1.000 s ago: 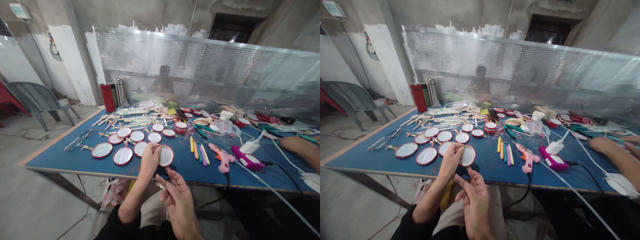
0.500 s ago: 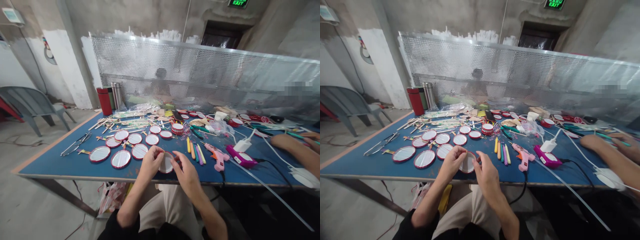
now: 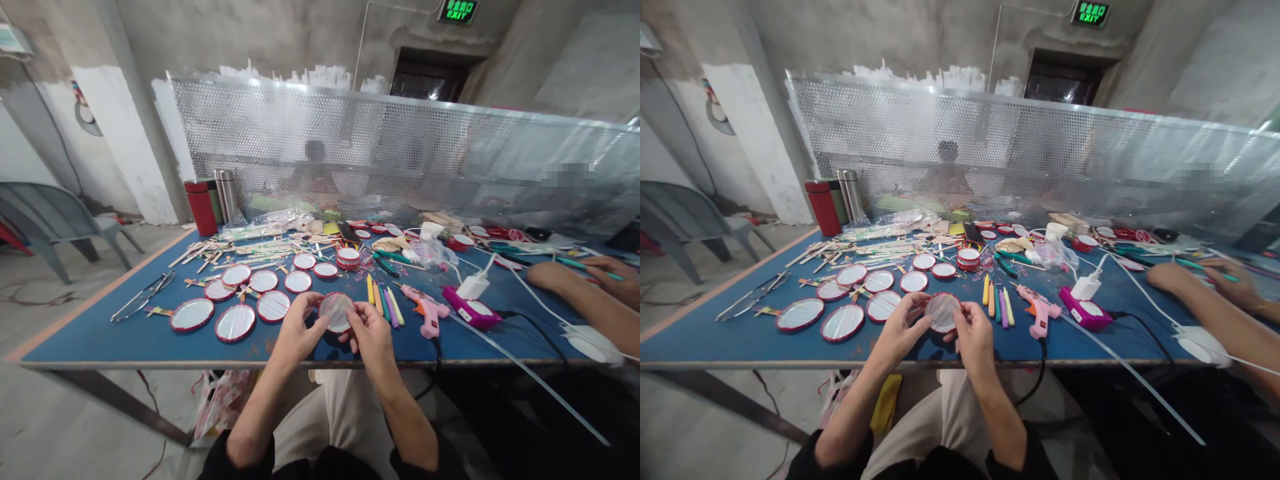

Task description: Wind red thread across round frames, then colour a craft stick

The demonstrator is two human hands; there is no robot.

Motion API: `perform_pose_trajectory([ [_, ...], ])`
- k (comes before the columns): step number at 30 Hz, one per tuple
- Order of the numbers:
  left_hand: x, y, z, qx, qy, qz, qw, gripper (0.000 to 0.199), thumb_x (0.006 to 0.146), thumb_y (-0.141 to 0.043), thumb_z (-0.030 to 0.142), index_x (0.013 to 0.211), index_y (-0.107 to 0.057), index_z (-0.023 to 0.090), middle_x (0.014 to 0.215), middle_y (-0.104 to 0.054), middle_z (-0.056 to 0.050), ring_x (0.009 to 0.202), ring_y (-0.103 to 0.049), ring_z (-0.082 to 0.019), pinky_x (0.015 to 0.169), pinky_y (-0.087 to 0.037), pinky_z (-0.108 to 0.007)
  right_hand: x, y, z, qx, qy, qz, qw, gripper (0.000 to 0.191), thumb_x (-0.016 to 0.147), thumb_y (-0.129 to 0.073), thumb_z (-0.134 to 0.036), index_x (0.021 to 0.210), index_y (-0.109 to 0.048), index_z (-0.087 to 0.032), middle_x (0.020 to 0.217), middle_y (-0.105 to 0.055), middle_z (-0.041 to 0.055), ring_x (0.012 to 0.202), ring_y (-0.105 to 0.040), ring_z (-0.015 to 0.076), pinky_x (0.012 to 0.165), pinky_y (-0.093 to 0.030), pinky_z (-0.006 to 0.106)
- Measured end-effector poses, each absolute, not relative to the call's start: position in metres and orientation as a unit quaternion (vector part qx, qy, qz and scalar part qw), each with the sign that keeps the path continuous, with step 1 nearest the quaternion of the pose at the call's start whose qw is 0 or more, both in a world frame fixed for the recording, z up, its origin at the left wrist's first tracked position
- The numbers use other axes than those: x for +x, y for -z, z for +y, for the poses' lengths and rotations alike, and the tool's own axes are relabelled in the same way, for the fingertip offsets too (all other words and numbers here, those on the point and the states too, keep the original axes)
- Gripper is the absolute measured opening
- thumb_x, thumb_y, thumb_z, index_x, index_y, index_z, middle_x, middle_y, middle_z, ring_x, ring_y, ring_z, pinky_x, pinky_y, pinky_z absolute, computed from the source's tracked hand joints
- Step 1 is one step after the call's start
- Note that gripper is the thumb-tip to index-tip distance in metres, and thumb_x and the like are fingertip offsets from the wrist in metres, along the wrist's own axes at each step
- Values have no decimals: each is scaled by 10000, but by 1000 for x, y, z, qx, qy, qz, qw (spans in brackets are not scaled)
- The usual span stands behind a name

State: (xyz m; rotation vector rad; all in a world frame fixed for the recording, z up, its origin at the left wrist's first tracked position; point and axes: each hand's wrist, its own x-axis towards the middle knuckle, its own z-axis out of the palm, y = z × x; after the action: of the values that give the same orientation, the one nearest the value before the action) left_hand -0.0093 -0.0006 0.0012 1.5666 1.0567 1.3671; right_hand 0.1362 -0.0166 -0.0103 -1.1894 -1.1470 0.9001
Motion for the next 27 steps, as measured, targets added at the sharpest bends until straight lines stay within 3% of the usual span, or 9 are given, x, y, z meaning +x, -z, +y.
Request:
perform_pose_trajectory([
  [5, -11, 5, 3, 610, -535, 484, 327, 139, 819, -478, 211, 923, -562, 173, 811, -636, -25, 765, -613, -157, 732, -496, -298, 136, 10, -17, -505, -381, -466, 618, 380, 778, -600, -522, 889, -544, -163, 582, -576, -34, 386, -586, 115, 276, -314, 146],
  [12, -12, 6, 1, 646, -511, 454, 341, 220, 853, -498, 289, 1014, -586, 167, 900, -682, -51, 818, -637, -167, 756, -495, -294, 137, 12, -18, -508, -364, -479, 617, 328, 818, -578, -475, 913, -564, -161, 580, -580, -34, 391, -575, 107, 299, -322, 155],
  [18, -13, 3, 0, 630, -537, 447, 340, 156, 836, -508, 262, 935, -595, 177, 895, -673, -44, 843, -628, -167, 732, -490, -272, 133, 9, -22, -518, -337, -523, 587, 229, 833, -571, -363, 914, -622, -155, 733, -640, 1, 426, -556, 77, 423, -427, 185],
  [27, -15, 6, -2, 649, -516, 442, 342, 155, 845, -504, 258, 936, -610, 190, 898, -670, -38, 815, -618, -164, 726, -476, -273, 131, 10, -24, -534, -302, -552, 565, 228, 832, -532, -311, 945, -655, -155, 748, -655, 12, 436, -539, 85, 467, -459, 204],
])
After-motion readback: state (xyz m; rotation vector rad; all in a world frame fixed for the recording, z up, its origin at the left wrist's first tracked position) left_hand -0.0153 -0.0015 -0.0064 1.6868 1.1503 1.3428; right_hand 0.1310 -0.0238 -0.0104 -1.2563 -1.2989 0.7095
